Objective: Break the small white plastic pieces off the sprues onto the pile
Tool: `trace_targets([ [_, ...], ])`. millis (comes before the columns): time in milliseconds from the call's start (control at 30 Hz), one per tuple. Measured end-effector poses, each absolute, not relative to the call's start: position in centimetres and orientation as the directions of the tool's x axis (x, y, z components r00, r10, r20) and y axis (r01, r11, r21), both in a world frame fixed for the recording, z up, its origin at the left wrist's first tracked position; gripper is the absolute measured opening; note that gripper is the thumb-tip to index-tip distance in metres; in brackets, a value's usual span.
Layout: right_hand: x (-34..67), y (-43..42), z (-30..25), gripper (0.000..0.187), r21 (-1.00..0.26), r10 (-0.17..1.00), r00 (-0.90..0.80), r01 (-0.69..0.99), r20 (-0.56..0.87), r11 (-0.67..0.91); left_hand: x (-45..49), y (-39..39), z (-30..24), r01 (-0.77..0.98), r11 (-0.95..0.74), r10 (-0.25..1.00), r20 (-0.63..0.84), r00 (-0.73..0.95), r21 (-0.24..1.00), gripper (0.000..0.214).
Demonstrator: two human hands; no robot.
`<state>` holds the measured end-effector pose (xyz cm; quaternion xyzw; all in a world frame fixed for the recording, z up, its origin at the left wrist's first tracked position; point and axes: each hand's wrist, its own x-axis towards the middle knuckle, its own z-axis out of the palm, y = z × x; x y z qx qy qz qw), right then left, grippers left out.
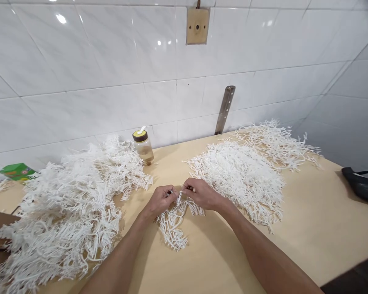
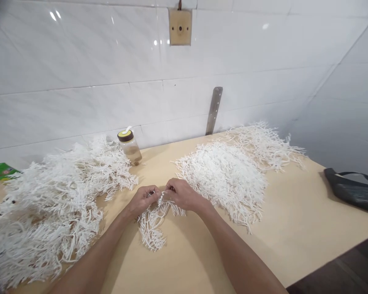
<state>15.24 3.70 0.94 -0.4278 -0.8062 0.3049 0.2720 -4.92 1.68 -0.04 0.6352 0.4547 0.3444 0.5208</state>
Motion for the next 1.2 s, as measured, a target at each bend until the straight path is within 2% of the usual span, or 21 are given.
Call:
trace_targets([
  [200, 14.6, 3.4, 0.4, 0.013, -0.591, 0.804, -0.509, 0.561, 0.308, 0.581, -5.1, 1.7, 0.1, 0.213, -0.032, 0.923, -0.053, 0.382, 0.977, 0.034],
  [333, 14.0, 3.7, -0.5, 0.014, -0.541, 0.827, -0.446, 0.626, 0.341, 0.561, -5.2, 1.7, 0.1, 0.234, -0.05, 0.934, -0.037, 0.354, 0.971, 0.036],
  [567, 12.3, 3.7, -2.6, 0.012, -0.624, 0.883, -0.32, 0.625, 0.344, 0.469, -5.2, 1.7, 0.1, 0.228, -0.072, 0.947, -0.005, 0.321, 0.971, 0.036],
  [733, 12.3, 4.6, -3.3, 0.014, -0.729, 0.94, -0.056, 0.616, 0.336, 0.297, -5.1, 1.1, 0.0, 0.232, -0.07, 0.934, -0.018, 0.357, 0.97, 0.032],
  [900, 13.2, 5.3, -2.8, 0.015, -0.831, 0.96, -0.007, 0.499, 0.281, 0.247, -5.2, 1.1, -0.2, 0.174, -0.083, 0.971, 0.04, 0.236, 0.981, 0.034],
  [1033, 13.8, 5.2, -2.2, 0.019, -0.906, 0.975, 0.07, 0.39, 0.21, 0.167, -5.5, 1.6, -0.7, 0.176, -0.103, 0.975, 0.064, 0.212, 0.979, 0.035],
  [1100, 14.2, 5.2, -1.8, 0.019, -0.904, 0.967, 0.113, 0.395, 0.227, 0.166, -5.6, 1.8, -0.9, 0.167, -0.103, 0.976, 0.067, 0.207, 0.981, 0.035],
  [1200, 15.1, 5.4, -1.2, 0.018, -0.847, 0.924, 0.16, 0.477, 0.346, 0.235, -5.8, 1.9, -1.1, 0.15, -0.082, 0.98, 0.052, 0.193, 0.985, 0.036],
])
